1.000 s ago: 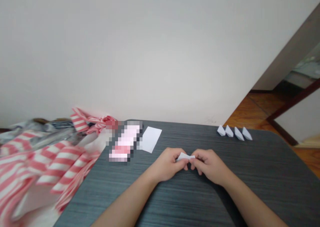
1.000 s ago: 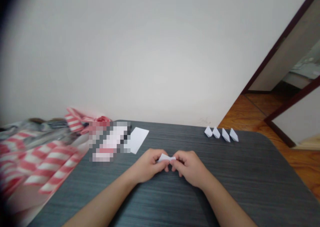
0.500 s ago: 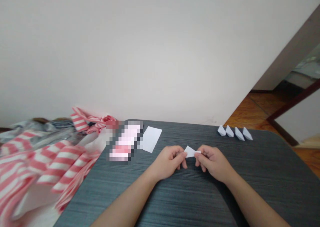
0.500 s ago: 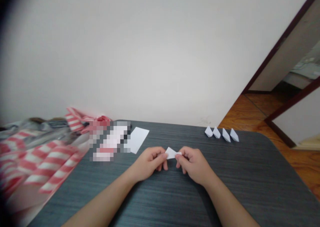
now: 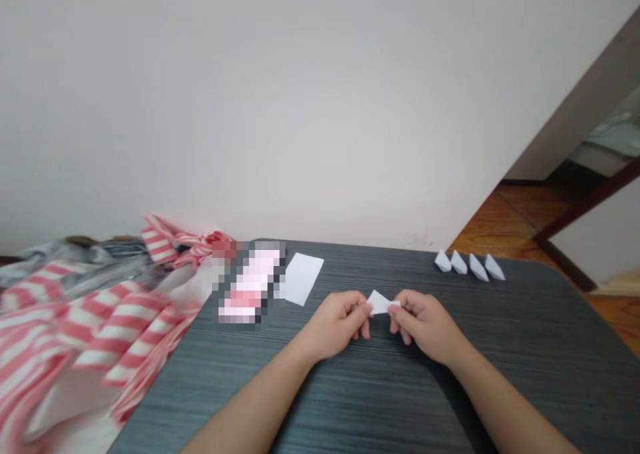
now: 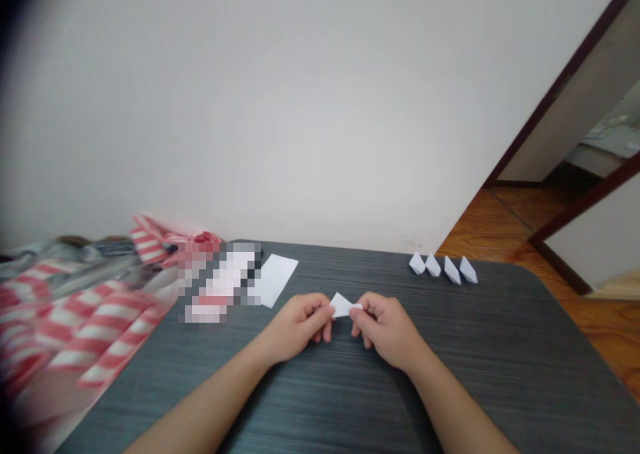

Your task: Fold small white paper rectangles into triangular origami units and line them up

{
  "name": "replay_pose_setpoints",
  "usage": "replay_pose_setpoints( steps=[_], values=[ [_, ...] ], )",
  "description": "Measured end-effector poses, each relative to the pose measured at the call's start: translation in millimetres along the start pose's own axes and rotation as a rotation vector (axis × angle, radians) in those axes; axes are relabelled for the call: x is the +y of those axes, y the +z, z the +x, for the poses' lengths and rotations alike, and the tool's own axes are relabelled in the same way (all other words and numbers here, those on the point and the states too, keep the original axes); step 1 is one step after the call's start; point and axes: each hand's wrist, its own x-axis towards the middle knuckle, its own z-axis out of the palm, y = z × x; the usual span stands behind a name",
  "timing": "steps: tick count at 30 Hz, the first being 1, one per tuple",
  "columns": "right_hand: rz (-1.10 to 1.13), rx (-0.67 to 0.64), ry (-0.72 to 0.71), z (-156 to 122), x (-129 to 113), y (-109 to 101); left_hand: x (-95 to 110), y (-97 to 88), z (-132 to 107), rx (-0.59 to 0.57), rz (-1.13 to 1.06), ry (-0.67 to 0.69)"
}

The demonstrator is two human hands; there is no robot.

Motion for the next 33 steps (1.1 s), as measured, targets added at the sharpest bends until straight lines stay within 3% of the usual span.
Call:
replay_pose_setpoints(
  steps=[14,33],
  values=[
    [0.034,0.072,-0.002,-1,0,0,-12,1.9,4,0.022,-0.196,-0.013],
    [0.084,0.071,0.030,1,1,1,-5,2.3,2,0.092,-0.032,0.013]
  ],
)
